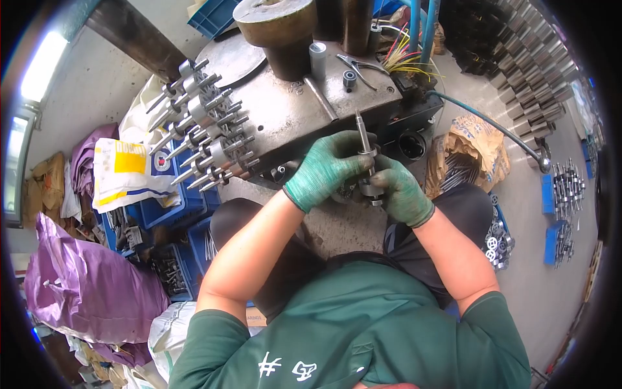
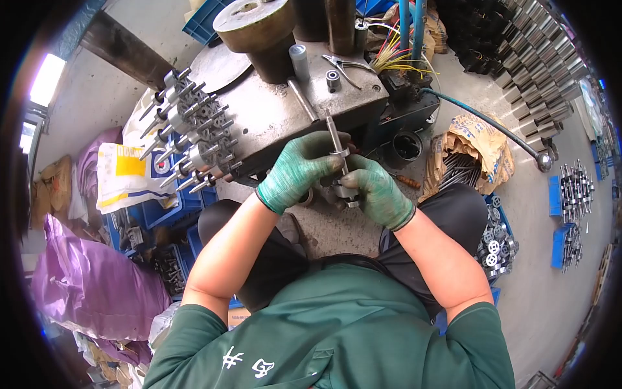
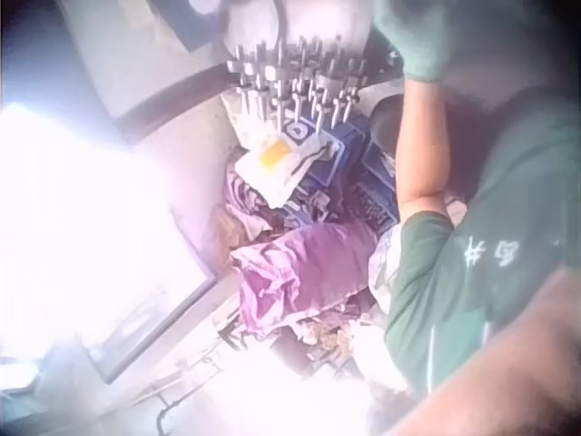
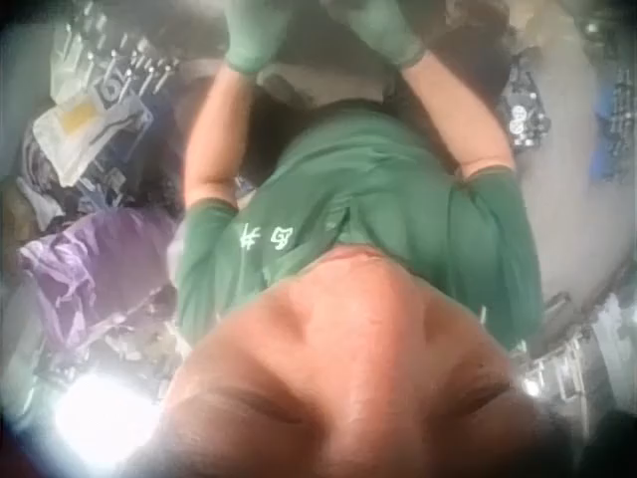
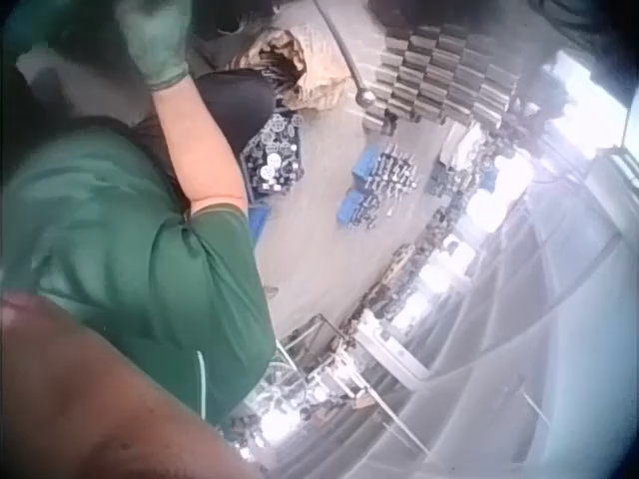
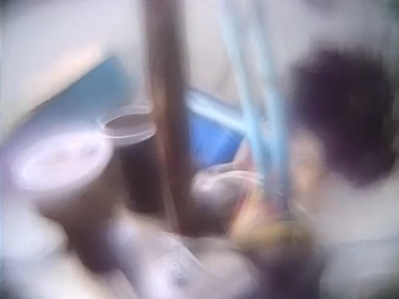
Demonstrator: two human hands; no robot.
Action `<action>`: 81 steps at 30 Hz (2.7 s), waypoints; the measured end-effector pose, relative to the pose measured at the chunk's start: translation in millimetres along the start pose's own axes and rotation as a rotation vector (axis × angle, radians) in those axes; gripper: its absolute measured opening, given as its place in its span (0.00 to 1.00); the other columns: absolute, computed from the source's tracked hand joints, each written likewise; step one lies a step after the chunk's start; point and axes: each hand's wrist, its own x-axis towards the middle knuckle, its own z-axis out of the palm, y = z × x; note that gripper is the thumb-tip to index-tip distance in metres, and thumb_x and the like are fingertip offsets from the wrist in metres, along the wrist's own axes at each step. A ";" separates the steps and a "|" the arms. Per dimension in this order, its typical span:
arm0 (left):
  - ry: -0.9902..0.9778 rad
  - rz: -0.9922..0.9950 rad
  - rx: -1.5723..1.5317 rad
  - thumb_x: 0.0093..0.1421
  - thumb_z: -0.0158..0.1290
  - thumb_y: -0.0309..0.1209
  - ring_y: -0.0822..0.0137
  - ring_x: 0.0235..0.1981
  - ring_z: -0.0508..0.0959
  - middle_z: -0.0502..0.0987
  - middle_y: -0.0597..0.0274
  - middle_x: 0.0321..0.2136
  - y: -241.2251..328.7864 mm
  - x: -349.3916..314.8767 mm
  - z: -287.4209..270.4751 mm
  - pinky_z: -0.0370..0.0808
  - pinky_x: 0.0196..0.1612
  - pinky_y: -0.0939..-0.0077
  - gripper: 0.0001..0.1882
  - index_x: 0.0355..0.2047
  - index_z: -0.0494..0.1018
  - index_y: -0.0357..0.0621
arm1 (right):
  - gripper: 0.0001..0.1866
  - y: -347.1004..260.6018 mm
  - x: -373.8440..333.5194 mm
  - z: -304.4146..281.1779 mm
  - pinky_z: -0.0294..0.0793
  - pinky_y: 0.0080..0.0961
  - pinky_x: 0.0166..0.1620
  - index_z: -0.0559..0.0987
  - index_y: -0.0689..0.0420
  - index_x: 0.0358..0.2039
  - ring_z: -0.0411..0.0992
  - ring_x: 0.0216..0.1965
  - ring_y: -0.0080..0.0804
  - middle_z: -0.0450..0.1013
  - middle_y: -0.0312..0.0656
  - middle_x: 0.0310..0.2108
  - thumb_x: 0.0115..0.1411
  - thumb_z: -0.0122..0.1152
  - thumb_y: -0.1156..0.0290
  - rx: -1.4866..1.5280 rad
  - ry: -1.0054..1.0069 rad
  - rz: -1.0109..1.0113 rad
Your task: The person fits a small metal pin into a central cylindrical housing, uses a thin metal rod to press down internally, and repeats the process with additional components at a workstation.
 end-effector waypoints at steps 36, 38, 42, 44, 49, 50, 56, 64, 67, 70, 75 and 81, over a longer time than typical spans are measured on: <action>0.112 0.407 0.537 0.74 0.55 0.37 0.62 0.58 0.79 0.78 0.51 0.60 -45.3 -9.5 -0.6 0.75 0.64 0.64 0.27 0.66 0.70 0.33 | 0.17 -49.3 -232.6 -88.7 0.75 0.18 0.34 0.78 0.63 0.53 0.73 0.31 0.18 0.74 0.31 0.32 0.64 0.68 0.80 -0.870 0.551 -1.091; 0.095 0.382 0.706 0.73 0.57 0.37 0.63 0.56 0.79 0.78 0.52 0.61 -47.4 -15.5 -3.8 0.76 0.62 0.66 0.28 0.67 0.70 0.33 | 0.19 -5.9 -275.4 -146.1 0.76 0.17 0.41 0.79 0.61 0.55 0.74 0.37 0.19 0.77 0.32 0.38 0.63 0.67 0.82 -0.613 1.025 -0.939; -0.005 0.253 0.609 0.73 0.58 0.38 0.68 0.50 0.80 0.78 0.55 0.58 -48.0 -24.2 15.1 0.78 0.54 0.72 0.33 0.74 0.63 0.41 | 0.17 141.6 -415.0 -318.0 0.78 0.31 0.49 0.83 0.55 0.53 0.78 0.46 0.37 0.80 0.44 0.45 0.62 0.65 0.72 -0.662 1.774 -0.422; -0.069 0.133 0.637 0.71 0.60 0.37 0.68 0.48 0.79 0.78 0.57 0.56 -56.1 -23.8 3.0 0.79 0.52 0.73 0.31 0.72 0.66 0.44 | 0.18 217.6 -494.1 -342.9 0.78 0.39 0.52 0.86 0.53 0.52 0.79 0.49 0.48 0.81 0.50 0.46 0.63 0.63 0.66 -0.776 1.960 0.214; -0.206 0.246 0.849 0.68 0.59 0.23 0.63 0.59 0.78 0.76 0.56 0.60 -77.3 -16.0 12.0 0.76 0.61 0.70 0.24 0.64 0.73 0.38 | 0.20 340.6 -576.2 -302.5 0.79 0.44 0.57 0.89 0.52 0.49 0.82 0.52 0.53 0.84 0.55 0.47 0.64 0.62 0.54 -0.617 1.796 1.140; -0.216 0.233 0.873 0.68 0.59 0.22 0.62 0.60 0.77 0.75 0.55 0.60 -79.2 -18.0 10.3 0.75 0.63 0.69 0.24 0.64 0.73 0.37 | 0.21 347.8 -575.6 -293.0 0.79 0.44 0.57 0.89 0.52 0.48 0.82 0.52 0.52 0.84 0.54 0.47 0.65 0.62 0.52 -0.620 1.737 1.144; -0.257 0.137 1.075 0.63 0.58 0.16 0.60 0.60 0.77 0.75 0.55 0.59 -100.7 -8.7 -14.7 0.73 0.64 0.68 0.26 0.62 0.74 0.36 | 0.42 344.3 -525.9 -234.3 0.75 0.45 0.64 0.76 0.58 0.67 0.76 0.62 0.56 0.77 0.58 0.61 0.59 0.66 0.42 -0.894 0.947 1.039; -0.232 0.066 1.164 0.61 0.60 0.17 0.56 0.55 0.79 0.77 0.53 0.54 -111.6 -3.0 -18.6 0.78 0.58 0.66 0.25 0.60 0.76 0.39 | 0.29 356.1 -519.9 -236.7 0.75 0.48 0.61 0.81 0.60 0.56 0.78 0.57 0.60 0.80 0.59 0.54 0.66 0.63 0.49 -0.893 1.296 0.940; -0.188 0.142 1.227 0.61 0.61 0.18 0.53 0.54 0.80 0.78 0.51 0.54 -109.2 -10.7 -20.7 0.79 0.56 0.65 0.24 0.58 0.77 0.40 | 0.28 349.9 -521.8 -264.2 0.75 0.50 0.63 0.80 0.60 0.57 0.76 0.59 0.61 0.79 0.60 0.56 0.69 0.58 0.49 -0.915 1.416 0.945; -0.165 0.216 1.207 0.60 0.62 0.19 0.52 0.55 0.81 0.79 0.51 0.55 -98.9 -13.6 -16.0 0.81 0.55 0.64 0.24 0.58 0.79 0.42 | 0.27 371.9 -561.9 -329.6 0.75 0.53 0.62 0.84 0.57 0.53 0.77 0.59 0.62 0.78 0.61 0.56 0.69 0.55 0.47 -1.055 1.478 1.041; 0.054 0.308 1.131 0.59 0.62 0.19 0.52 0.54 0.82 0.81 0.52 0.54 -47.5 -14.7 -1.6 0.81 0.57 0.63 0.24 0.57 0.81 0.45 | 0.18 389.6 -590.5 -420.0 0.83 0.46 0.55 0.87 0.52 0.53 0.82 0.56 0.46 0.82 0.47 0.56 0.71 0.54 0.64 -1.496 0.841 1.329; 0.472 0.668 0.967 0.66 0.64 0.27 0.58 0.43 0.84 0.82 0.52 0.44 -5.1 -42.0 -12.3 0.81 0.49 0.66 0.13 0.51 0.80 0.40 | 0.19 268.5 -547.4 -434.9 0.80 0.48 0.55 0.86 0.61 0.50 0.80 0.55 0.55 0.81 0.59 0.53 0.66 0.59 0.62 -1.321 0.911 1.277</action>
